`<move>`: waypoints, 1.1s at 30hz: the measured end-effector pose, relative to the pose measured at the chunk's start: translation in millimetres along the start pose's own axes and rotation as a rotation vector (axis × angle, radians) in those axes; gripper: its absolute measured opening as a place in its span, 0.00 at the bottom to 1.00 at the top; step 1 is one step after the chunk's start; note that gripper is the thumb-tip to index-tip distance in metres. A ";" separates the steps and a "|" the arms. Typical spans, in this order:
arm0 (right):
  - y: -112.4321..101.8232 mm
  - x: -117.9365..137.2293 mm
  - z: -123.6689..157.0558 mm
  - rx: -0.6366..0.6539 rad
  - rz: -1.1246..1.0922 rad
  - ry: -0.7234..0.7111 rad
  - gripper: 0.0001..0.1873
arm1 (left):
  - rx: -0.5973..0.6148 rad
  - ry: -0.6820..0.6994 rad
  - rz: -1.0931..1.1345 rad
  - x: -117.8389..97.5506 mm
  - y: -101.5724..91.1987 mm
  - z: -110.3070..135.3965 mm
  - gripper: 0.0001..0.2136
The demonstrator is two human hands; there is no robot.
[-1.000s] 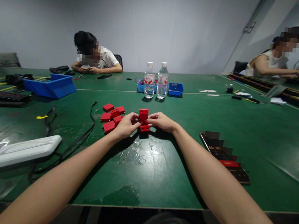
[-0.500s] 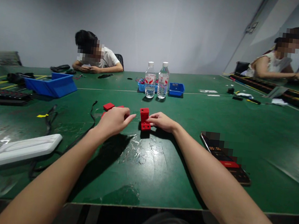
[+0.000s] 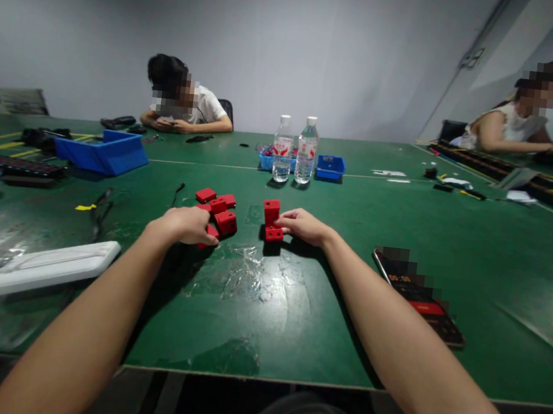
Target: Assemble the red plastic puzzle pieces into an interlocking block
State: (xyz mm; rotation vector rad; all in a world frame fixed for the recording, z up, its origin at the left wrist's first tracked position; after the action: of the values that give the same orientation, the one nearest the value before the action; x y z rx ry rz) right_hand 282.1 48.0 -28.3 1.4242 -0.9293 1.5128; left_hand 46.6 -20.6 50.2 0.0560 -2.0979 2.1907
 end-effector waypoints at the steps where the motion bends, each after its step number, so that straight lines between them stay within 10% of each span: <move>1: 0.3 0.5 0.6 0.015 -0.023 0.012 0.07 | -0.008 0.001 0.030 1.6 -4.8 1.2 0.17; 8: 1.2 4.6 5.1 0.032 -0.116 0.065 0.05 | -0.372 -0.212 0.652 6.5 -34.6 0.2 0.23; 14: -3.3 8.2 7.0 -0.016 -0.327 0.087 0.06 | -0.298 -0.212 1.407 -55.5 7.0 -9.3 0.23; 20: -7.0 10.0 7.5 -0.041 -0.418 0.068 0.09 | -0.151 -0.168 1.512 -88.3 56.6 -23.7 0.22; 26: 0.3 9.8 11.3 0.135 -0.309 0.037 0.15 | -0.091 0.016 1.503 -86.3 58.6 -25.9 0.22; 33: -0.5 3.6 4.7 0.043 -0.251 0.042 0.17 | -0.117 -0.076 1.586 -86.3 59.5 -24.6 0.19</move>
State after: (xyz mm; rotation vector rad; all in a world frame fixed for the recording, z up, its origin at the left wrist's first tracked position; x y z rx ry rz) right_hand 284.4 44.1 -24.4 1.4739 -0.6680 1.3766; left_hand 127.4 -3.0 -18.8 -2.2048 -2.5857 2.4418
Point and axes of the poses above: each hand's wrist, its own z-axis away from the middle knuckle, its own y-axis out of the palm, x = y × z, the point moved 4 cm from there along -z, towards the middle knuckle, and after that the axes turned 15 degrees about -x, right-handed, at the moved point
